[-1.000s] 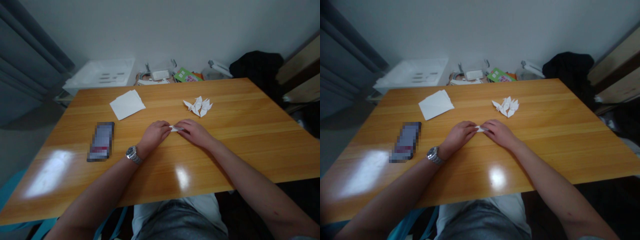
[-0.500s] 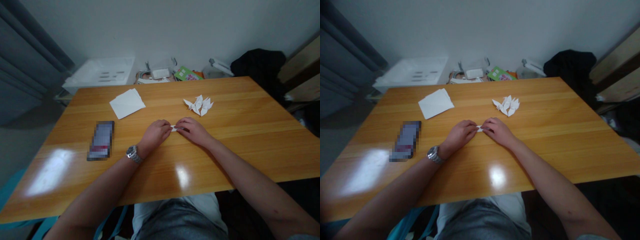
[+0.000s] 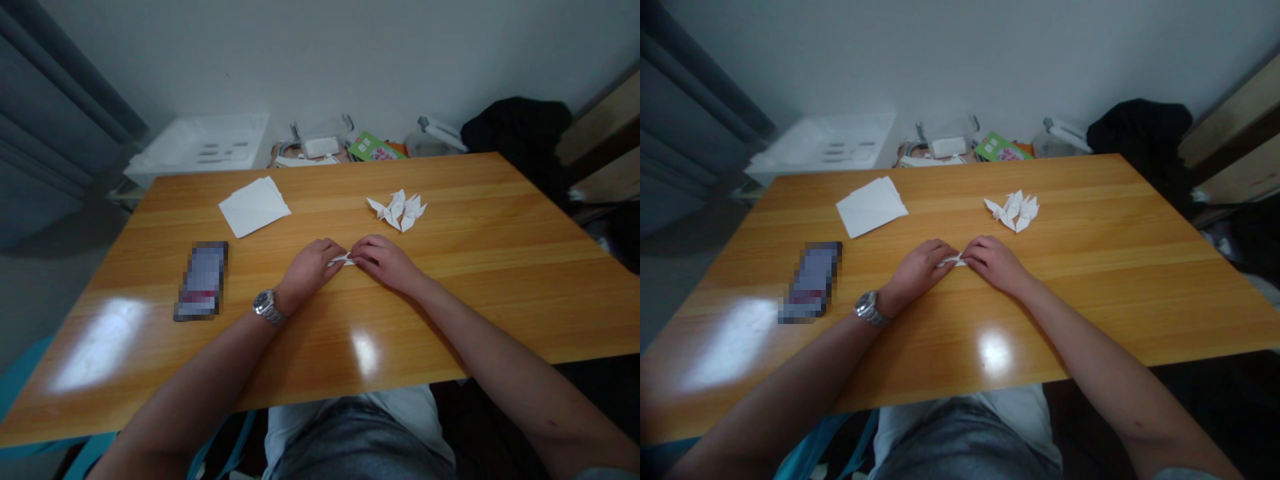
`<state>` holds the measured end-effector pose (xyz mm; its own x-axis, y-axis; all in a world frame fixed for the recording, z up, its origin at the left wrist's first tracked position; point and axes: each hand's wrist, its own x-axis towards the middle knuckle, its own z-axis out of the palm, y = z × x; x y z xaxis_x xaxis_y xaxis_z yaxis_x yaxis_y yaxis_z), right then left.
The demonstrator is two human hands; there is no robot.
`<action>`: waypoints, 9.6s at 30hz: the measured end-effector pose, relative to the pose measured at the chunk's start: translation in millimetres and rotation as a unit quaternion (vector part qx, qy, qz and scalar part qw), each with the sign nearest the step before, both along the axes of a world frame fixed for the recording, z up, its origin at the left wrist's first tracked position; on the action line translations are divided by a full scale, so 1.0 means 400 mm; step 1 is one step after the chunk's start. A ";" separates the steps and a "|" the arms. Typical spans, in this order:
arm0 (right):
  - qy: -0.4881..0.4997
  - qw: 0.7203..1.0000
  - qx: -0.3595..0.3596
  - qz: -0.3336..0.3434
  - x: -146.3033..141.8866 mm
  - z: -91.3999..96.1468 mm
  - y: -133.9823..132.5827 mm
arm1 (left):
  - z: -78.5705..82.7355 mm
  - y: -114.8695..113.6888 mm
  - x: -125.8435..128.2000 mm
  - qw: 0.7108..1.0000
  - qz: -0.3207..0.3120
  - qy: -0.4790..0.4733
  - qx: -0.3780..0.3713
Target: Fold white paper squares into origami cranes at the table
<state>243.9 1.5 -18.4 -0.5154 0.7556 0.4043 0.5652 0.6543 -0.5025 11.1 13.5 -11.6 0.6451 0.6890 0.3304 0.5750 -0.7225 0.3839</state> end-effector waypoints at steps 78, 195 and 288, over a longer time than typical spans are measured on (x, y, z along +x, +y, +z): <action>0.182 0.966 -0.169 -0.077 0.029 0.028 -0.004 | 0.013 -0.016 0.010 0.988 0.055 -0.139 -0.047; 0.097 0.987 -0.110 -0.070 -0.002 0.041 -0.024 | 0.019 -0.020 0.005 0.987 0.067 -0.139 -0.049; -0.068 0.997 0.035 -0.031 -0.011 0.013 -0.008 | -0.005 -0.004 0.011 0.999 0.012 -0.025 -0.023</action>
